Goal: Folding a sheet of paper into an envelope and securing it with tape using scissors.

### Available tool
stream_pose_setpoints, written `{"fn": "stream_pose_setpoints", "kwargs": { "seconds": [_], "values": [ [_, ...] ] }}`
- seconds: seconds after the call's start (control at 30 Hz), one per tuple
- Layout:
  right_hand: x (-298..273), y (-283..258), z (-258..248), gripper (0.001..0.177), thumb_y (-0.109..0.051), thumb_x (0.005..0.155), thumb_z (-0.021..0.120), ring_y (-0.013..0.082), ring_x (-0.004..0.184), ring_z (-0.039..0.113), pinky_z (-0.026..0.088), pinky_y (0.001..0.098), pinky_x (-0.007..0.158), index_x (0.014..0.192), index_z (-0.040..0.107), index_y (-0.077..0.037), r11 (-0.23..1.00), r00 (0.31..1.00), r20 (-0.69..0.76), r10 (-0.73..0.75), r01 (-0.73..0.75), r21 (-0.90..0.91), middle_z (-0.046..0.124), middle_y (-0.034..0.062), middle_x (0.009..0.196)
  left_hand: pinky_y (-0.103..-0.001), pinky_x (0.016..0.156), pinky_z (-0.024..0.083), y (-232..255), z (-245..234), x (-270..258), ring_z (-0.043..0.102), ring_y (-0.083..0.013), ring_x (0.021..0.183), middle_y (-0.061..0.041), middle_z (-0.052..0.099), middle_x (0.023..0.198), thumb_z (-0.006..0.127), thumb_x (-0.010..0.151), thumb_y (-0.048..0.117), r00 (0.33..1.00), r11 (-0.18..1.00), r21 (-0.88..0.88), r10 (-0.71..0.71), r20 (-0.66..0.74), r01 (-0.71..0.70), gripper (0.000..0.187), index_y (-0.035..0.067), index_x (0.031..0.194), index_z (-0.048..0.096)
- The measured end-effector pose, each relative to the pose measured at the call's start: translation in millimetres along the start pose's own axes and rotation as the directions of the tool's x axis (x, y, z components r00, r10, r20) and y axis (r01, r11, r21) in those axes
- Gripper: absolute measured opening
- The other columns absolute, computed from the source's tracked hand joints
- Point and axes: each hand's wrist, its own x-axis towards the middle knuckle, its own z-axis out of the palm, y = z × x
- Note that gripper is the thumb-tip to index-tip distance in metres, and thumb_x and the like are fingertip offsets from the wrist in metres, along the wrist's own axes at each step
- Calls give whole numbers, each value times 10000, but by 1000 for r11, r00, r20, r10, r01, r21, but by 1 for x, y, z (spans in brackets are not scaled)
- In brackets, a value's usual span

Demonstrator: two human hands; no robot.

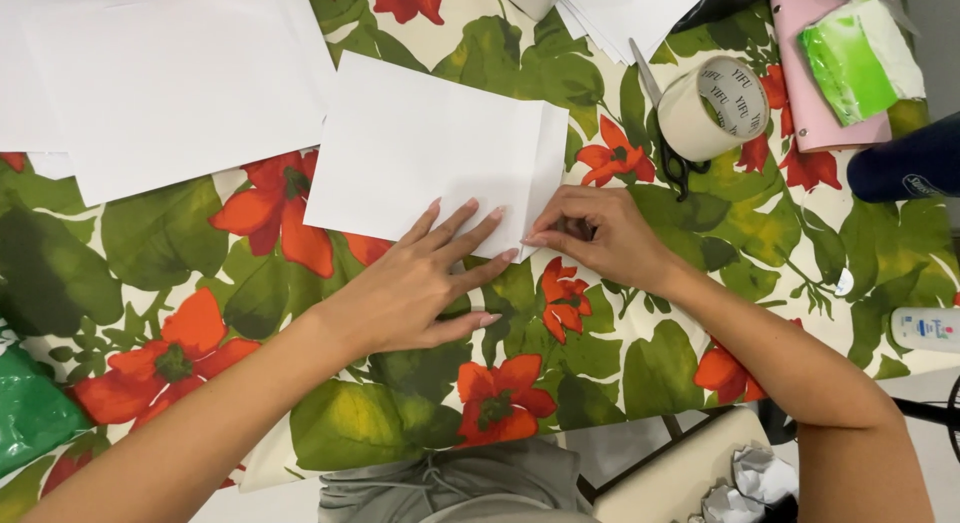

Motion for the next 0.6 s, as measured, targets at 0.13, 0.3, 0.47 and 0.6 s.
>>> {"fn": "stream_pose_setpoints", "kwargs": {
  "seconds": [0.13, 0.3, 0.47, 0.6],
  "values": [
    [1, -1, 2, 29, -55, 813, 677, 143, 480, 493, 421, 249, 455, 826, 675, -30, 1000, 1000, -2, -12, 12, 0, 636, 67, 718, -573, 1011, 294, 0, 1, 0, 403, -422, 1254, -195, 448, 1363, 500, 857, 454, 1000, 1000, -12, -7, 5, 7, 480, 146, 1213, 593],
    [0, 1, 3, 41, -42, 791, 695, 143, 477, 494, 416, 252, 453, 817, 671, -21, 1000, 1000, -12, -15, 15, 17, 640, 72, 721, -600, 1000, 286, 2, -1, 0, 401, -439, 1246, -219, 464, 1337, 458, 843, 508, 999, 996, -80, -41, 22, 43, 568, 144, 1270, 544],
    [2, -5, 1, 47, -59, 784, 705, 123, 471, 490, 406, 236, 453, 817, 676, -41, 1000, 1000, -13, 4, -3, 10, 646, 49, 708, -586, 995, 315, 4, 6, 0, 402, -419, 1255, -191, 442, 1352, 422, 844, 602, 1000, 999, 45, -24, -12, 25, 580, 205, 1242, 565],
    [-2, 4, -3, 326, -74, 769, 730, 132, 487, 512, 407, 246, 485, 1009, 511, -53, 991, 993, 10, 118, -119, 59, 645, 42, 707, -593, 980, 330, 4, 10, 0, 402, -421, 1251, -191, 435, 1346, 429, 852, 576, 999, 997, 73, -27, -25, 29, 543, 218, 1231, 579]
  ]
}}
